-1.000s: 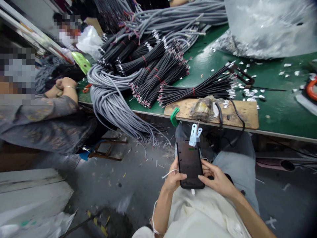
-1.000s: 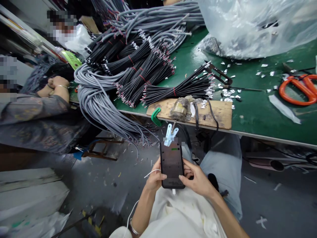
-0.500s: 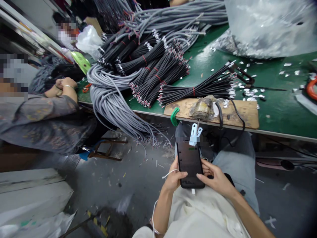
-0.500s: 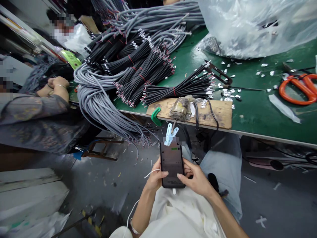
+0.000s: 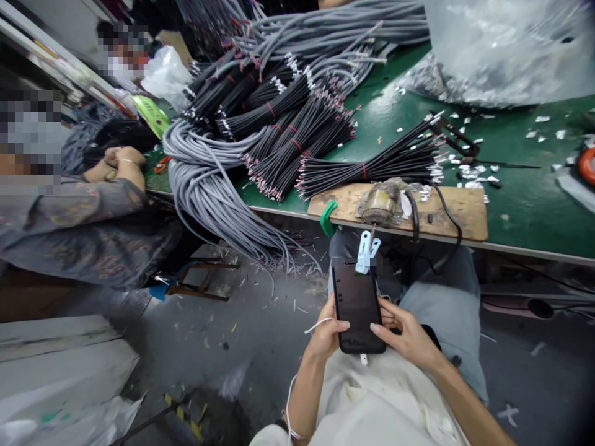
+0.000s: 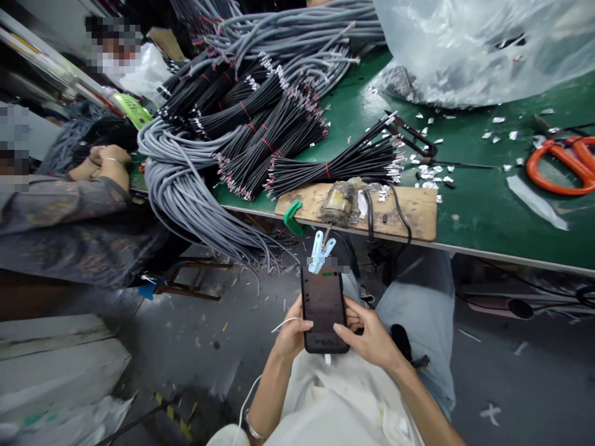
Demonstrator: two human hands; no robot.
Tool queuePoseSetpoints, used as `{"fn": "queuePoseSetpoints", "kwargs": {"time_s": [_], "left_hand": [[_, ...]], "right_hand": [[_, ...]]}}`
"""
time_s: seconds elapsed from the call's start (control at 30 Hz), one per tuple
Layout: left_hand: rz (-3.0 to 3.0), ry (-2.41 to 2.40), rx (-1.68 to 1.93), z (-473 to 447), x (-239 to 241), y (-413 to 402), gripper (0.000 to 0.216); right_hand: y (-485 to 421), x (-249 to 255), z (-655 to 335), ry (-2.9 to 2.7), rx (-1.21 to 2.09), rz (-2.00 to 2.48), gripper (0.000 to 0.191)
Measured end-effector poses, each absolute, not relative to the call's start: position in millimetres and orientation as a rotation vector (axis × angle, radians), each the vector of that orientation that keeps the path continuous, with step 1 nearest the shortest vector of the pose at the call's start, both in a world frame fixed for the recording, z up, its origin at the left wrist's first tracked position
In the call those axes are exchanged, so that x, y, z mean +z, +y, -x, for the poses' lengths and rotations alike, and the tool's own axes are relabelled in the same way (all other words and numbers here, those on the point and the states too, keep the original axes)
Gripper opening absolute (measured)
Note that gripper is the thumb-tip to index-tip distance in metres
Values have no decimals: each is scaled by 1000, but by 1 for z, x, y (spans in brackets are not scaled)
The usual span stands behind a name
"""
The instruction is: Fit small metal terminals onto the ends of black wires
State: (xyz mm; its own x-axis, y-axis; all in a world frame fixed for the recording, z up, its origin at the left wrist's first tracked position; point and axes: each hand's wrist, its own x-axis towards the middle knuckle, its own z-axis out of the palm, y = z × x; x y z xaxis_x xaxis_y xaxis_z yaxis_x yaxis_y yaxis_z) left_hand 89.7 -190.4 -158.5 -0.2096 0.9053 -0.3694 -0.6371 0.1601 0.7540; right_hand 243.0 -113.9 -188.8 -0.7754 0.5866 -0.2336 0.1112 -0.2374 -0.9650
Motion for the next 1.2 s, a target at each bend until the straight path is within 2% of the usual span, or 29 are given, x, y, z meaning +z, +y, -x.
{"fn": "queuePoseSetpoints", "kwargs": {"time_s": [0.23, 0.43, 0.6, 0.97, 1.2], "left_hand": [[-315, 1163, 1463, -95, -159, -188, 48], [-365, 1138, 1451, -98, -161, -188, 54], [-336, 1144, 1490, -97, -163, -187, 56], [-264, 1298, 1512, -98, -163, -181, 44], [-227, 1345, 1517, -99, -173, -180, 40]], "right_hand": [[-120, -200, -237, -1550, 2015, 1020, 53], [-126, -204, -229, -1450, 1964, 1151, 49], [-125, -200, -229, -1450, 1962, 1163, 51], [-125, -199, -229, -1476, 1973, 1113, 54], [-127, -202, -230, -1519, 1970, 1053, 49]]}}
